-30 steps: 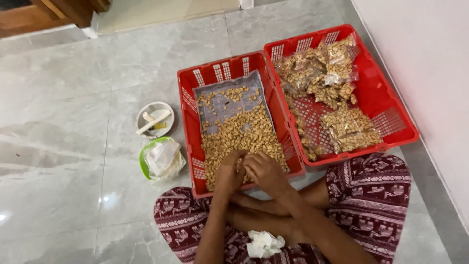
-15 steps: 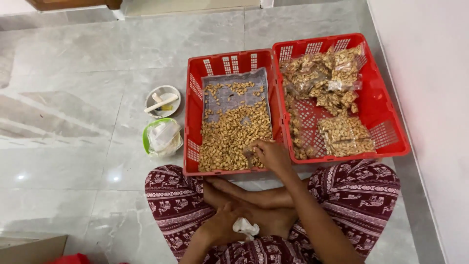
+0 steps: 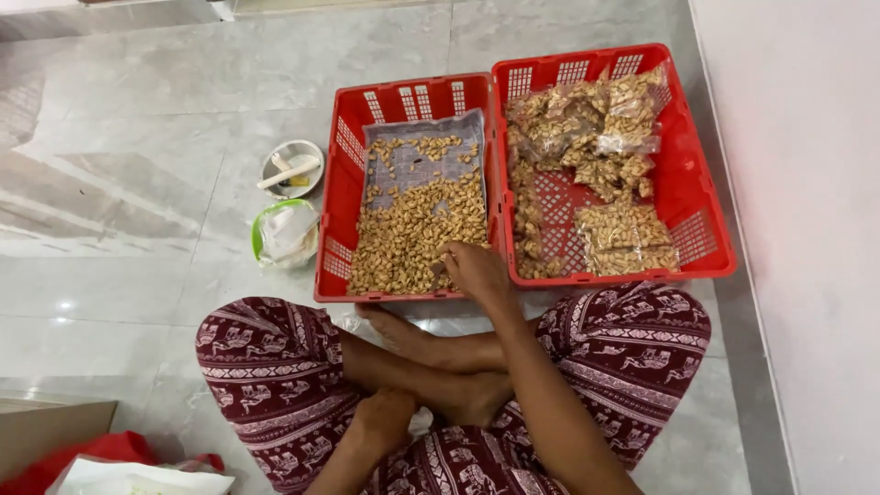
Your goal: Sorting small food items by hand and using a spoon in red plastic crates while sitting on the floor.
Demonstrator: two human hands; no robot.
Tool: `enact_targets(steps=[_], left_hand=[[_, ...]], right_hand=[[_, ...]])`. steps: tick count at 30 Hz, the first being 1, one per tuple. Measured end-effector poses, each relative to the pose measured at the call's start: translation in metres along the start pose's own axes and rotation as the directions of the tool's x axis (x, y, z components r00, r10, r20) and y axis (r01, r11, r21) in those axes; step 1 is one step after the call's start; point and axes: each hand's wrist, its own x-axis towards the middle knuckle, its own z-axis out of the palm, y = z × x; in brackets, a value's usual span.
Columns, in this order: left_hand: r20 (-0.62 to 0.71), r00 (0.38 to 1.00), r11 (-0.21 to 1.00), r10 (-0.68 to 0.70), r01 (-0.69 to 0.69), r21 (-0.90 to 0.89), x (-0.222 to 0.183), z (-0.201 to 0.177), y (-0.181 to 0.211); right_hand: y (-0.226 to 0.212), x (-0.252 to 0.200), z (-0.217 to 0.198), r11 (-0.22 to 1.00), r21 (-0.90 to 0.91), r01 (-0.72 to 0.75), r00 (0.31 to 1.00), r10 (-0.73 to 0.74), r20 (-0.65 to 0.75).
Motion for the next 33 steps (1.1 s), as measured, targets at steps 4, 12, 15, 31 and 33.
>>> enact_targets(steps=[4,12,15,31,33], left_hand=[[0.088,0.995,0.99,-0.057,0.068,-0.126,-0.032,-0.052,0.008],[-0.123,0.982,0.901,-0.142,0.077,-0.427,-0.093,-0.13,0.018],[-0.169,0.971,0.909,-0.168,0.086,-0.408,-0.1,-0.117,0.02],[-0.334,0.83,0.822,-0.448,0.234,-0.519,-0.171,-0.068,0.068],[-0.333,0.827,0.825,-0.452,0.246,-0.509,-0.175,-0.063,0.075]], right_hand=[[-0.005,-0.003,-0.004,0.998,0.02,-0.054,0.998,0.053,0.042],[0.002,0.0,0.004,0.999,-0.046,0.008,0.999,-0.011,-0.047],[0.0,-0.002,0.002,0.998,-0.058,0.004,0.999,-0.007,-0.053],[0.015,0.008,0.024,0.992,-0.122,-0.037,0.999,0.033,-0.029],[0.022,0.01,0.03,0.993,-0.112,-0.027,0.999,0.024,-0.023]])
